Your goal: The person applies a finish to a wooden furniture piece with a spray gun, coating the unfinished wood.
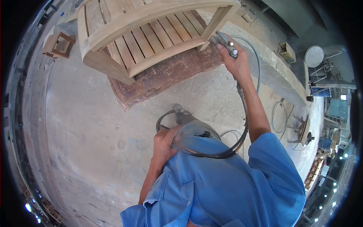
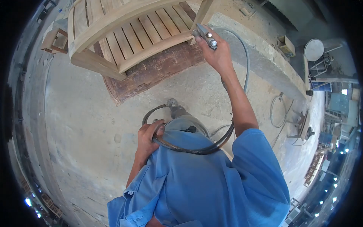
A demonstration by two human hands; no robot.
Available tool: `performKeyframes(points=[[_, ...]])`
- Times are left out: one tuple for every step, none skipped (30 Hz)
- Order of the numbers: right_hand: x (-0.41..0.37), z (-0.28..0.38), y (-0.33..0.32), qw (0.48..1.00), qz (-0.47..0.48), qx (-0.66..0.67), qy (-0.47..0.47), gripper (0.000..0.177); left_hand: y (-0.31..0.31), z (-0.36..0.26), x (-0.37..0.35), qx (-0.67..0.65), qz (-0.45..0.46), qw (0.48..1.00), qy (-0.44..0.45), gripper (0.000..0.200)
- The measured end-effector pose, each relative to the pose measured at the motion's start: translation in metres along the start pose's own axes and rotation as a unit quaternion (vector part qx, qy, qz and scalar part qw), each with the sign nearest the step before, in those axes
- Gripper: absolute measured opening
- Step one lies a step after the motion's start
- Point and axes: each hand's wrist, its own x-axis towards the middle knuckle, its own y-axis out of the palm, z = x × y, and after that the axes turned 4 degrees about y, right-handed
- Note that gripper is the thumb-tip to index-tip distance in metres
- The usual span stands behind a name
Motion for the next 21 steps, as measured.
performKeyframes(points=[[-0.002, -0.005, 0.002, 1.0, 0.001, -0.003, 0.006, 0.045, 0.0, -0.001, -0.001, -0.001, 0.0, 1.0, -0.006, 0.022], [-0.004, -0.01, 0.004, 1.0, 0.003, -0.007, 0.013, 0.045, 0.0, -0.001, -0.002, 0.0, -0.002, 1.0, -0.013, 0.022], [-0.008, -0.021, 0.006, 1.0, 0.003, -0.019, 0.008, 0.045, -0.001, -0.002, -0.002, 0.003, -0.006, 1.0, -0.019, 0.022], [-0.008, -0.025, 0.008, 1.0, 0.008, -0.014, 0.007, 0.045, -0.003, -0.005, -0.002, 0.016, -0.006, 0.999, -0.035, 0.021], [-0.009, -0.029, 0.01, 1.0, 0.013, -0.008, 0.007, 0.045, -0.004, -0.006, -0.001, 0.022, -0.006, 0.999, -0.047, 0.02], [-0.013, -0.029, 0.011, 1.0, 0.02, 0.016, 0.016, 0.044, -0.005, -0.007, -0.001, 0.027, -0.004, 0.998, -0.061, 0.019], [-0.018, -0.027, 0.014, 0.997, 0.044, 0.043, 0.035, 0.044, -0.006, -0.008, 0.0, 0.032, 0.0, 0.997, -0.075, 0.019], [-0.022, -0.024, 0.017, 0.994, 0.066, 0.07, 0.055, 0.044, -0.005, -0.006, 0.0, 0.035, 0.001, 0.997, -0.074, 0.017], [-0.024, -0.011, 0.017, 0.986, 0.105, 0.1, 0.083, 0.044, -0.003, -0.004, 0.001, 0.036, 0.001, 0.997, -0.068, 0.017], [-0.025, -0.003, 0.021, 0.975, 0.143, 0.129, 0.11, 0.044, -0.001, -0.003, 0.002, 0.037, 0.002, 0.997, -0.062, 0.016], [-0.026, -0.001, 0.03, 0.969, 0.163, 0.154, 0.099, 0.044, -0.001, -0.002, 0.004, 0.037, 0.003, 0.998, -0.053, 0.016], [-0.026, 0.001, 0.04, 0.963, 0.182, 0.179, 0.088, 0.044, -0.002, -0.003, 0.006, 0.036, 0.013, 0.997, -0.06, 0.015], [-0.026, 0.007, 0.051, 0.955, 0.201, 0.203, 0.075, 0.044, -0.003, -0.004, 0.007, 0.035, 0.023, 0.997, -0.067, 0.015], [-0.025, 0.019, 0.057, 0.942, 0.231, 0.227, 0.083, 0.045, -0.004, -0.005, 0.009, 0.034, 0.032, 0.996, -0.074, 0.015], [-0.02, 0.021, 0.069, 0.938, 0.244, 0.238, 0.058, 0.045, -0.005, -0.007, 0.01, 0.042, 0.034, 0.995, -0.088, 0.015], [-0.013, 0.02, 0.083, 0.933, 0.256, 0.249, 0.034, 0.046, -0.007, -0.01, 0.011, 0.049, 0.036, 0.993, -0.103, 0.016], [-0.004, 0.022, 0.096, 0.928, 0.268, 0.26, 0.008, 0.046, -0.009, -0.012, 0.012, 0.057, 0.038, 0.991, -0.117, 0.016], [0.005, 0.026, 0.105, 0.93, 0.271, 0.249, -0.003, 0.046, -0.009, -0.014, 0.011, 0.066, 0.037, 0.988, -0.137, 0.017], [0.014, 0.032, 0.113, 0.931, 0.275, 0.238, -0.014, 0.047, -0.009, -0.016, 0.01, 0.075, 0.035, 0.984, -0.157, 0.017], [0.025, 0.036, 0.121, 0.933, 0.279, 0.226, -0.027, 0.047, -0.008, -0.018, 0.01, 0.083, 0.032, 0.98, -0.177, 0.018], [0.037, 0.037, 0.132, 0.934, 0.27, 0.228, -0.046, 0.047, -0.006, -0.019, 0.01, 0.086, 0.019, 0.979, -0.184, 0.018]])
